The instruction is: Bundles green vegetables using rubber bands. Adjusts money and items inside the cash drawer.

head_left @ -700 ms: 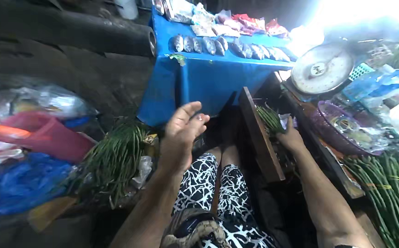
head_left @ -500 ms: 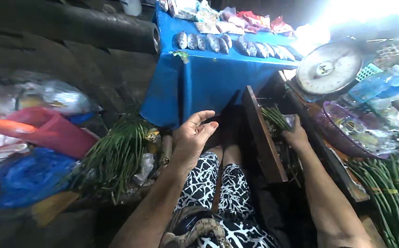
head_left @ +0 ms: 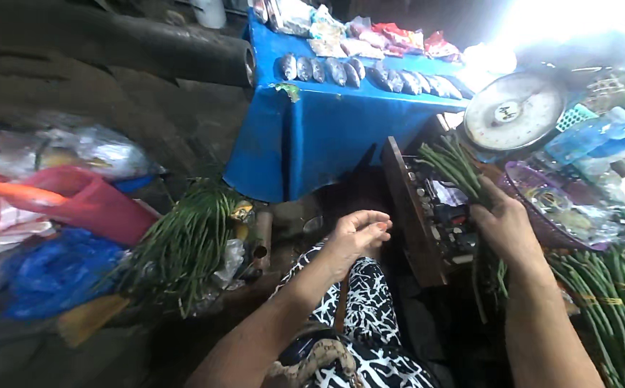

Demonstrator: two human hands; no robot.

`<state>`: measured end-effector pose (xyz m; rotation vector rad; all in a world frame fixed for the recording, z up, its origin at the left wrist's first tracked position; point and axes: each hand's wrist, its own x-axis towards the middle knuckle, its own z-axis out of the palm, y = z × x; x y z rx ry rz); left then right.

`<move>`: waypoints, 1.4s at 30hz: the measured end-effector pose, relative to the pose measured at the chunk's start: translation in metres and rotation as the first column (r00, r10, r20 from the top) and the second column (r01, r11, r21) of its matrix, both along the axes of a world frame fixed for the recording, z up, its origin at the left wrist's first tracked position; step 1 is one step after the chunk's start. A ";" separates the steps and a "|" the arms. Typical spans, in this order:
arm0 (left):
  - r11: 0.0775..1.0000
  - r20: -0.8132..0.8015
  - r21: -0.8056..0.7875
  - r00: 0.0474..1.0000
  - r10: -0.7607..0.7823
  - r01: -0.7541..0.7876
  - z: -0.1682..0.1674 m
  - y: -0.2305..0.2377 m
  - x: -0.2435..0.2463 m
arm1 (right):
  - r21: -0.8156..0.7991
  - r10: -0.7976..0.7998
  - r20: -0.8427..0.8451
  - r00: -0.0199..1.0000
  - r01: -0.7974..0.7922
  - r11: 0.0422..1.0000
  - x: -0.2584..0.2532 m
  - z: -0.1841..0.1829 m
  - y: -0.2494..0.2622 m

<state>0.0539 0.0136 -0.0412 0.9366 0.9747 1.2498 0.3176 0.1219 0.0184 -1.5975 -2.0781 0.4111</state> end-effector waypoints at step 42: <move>0.931 -0.048 -0.093 0.933 -0.358 0.352 -0.013 -0.054 0.049 | 0.258 0.537 -0.609 0.584 -0.495 0.830 -0.077 -0.059 -0.127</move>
